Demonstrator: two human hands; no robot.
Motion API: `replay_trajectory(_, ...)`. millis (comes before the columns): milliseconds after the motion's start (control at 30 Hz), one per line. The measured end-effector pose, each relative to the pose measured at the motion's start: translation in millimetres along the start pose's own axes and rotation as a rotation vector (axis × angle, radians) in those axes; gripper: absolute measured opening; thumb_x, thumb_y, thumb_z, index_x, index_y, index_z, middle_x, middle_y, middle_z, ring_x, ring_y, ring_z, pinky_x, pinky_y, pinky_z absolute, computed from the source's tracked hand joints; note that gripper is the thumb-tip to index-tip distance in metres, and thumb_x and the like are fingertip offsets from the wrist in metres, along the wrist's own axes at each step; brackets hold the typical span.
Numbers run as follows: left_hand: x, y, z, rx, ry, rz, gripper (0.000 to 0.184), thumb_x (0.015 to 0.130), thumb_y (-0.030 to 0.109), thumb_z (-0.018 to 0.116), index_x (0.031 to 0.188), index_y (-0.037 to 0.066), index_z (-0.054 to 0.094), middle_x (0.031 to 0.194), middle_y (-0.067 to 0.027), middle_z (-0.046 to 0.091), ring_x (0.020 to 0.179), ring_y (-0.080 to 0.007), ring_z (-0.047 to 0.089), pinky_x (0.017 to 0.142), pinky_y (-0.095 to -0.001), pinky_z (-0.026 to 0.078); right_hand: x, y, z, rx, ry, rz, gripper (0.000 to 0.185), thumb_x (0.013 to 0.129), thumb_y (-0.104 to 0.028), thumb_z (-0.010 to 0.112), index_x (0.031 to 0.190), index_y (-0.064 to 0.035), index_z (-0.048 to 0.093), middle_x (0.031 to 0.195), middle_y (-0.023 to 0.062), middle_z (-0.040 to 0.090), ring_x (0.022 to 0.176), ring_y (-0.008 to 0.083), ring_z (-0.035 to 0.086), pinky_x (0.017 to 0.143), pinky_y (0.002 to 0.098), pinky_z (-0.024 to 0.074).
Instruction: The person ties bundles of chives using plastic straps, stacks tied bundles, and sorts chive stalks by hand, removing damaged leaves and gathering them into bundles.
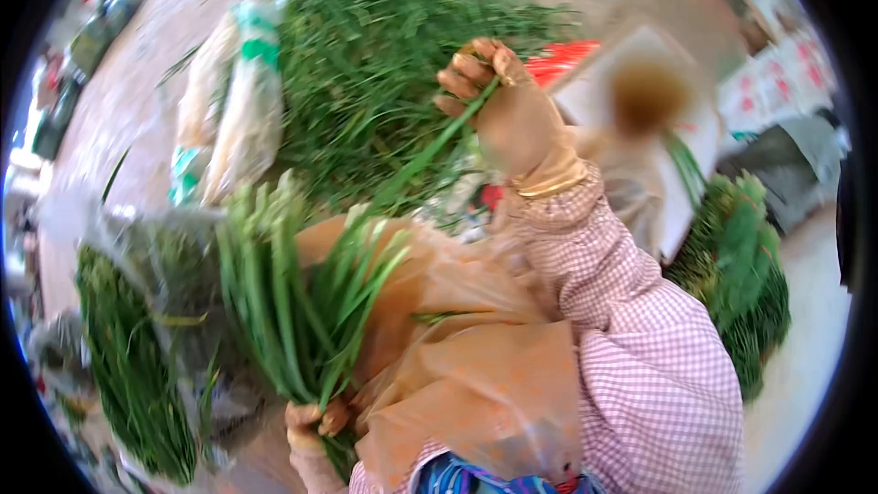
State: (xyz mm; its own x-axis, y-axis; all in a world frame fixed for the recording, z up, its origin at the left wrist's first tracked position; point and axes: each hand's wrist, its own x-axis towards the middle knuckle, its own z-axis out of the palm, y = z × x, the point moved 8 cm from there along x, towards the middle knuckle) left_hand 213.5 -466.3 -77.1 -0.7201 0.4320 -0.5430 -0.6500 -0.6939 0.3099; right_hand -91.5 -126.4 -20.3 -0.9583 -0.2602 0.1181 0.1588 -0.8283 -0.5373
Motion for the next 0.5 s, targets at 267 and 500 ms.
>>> replay_trajectory(267,7,1,3,0.001,0.014,0.056,0.044,0.074,0.01,0.067,0.11,-0.008,0.05,0.068,-0.0119,0.054,0.04,-0.0142,0.041,0.037,-0.0279,0.034,-26,-110,63,-0.357,-0.073,-0.271,0.038,0.096,-0.035,0.048,0.115,-0.0047,0.06,0.104,0.0088,0.068,0.1,0.0263,0.064,0.09,0.0414,0.0482)
replay_trajectory(500,-1,-5,35,-0.02,-0.045,0.123,0.033,0.079,0.012,0.063,0.103,-0.007,0.049,0.071,-0.0071,0.053,0.041,-0.0121,0.04,0.039,-0.0273,0.035,-24,-51,30,-0.699,0.312,-0.212,0.031,0.095,-0.024,0.054,0.112,0.0001,0.062,0.099,0.0099,0.069,0.094,0.019,0.064,0.082,0.0308,0.0477)
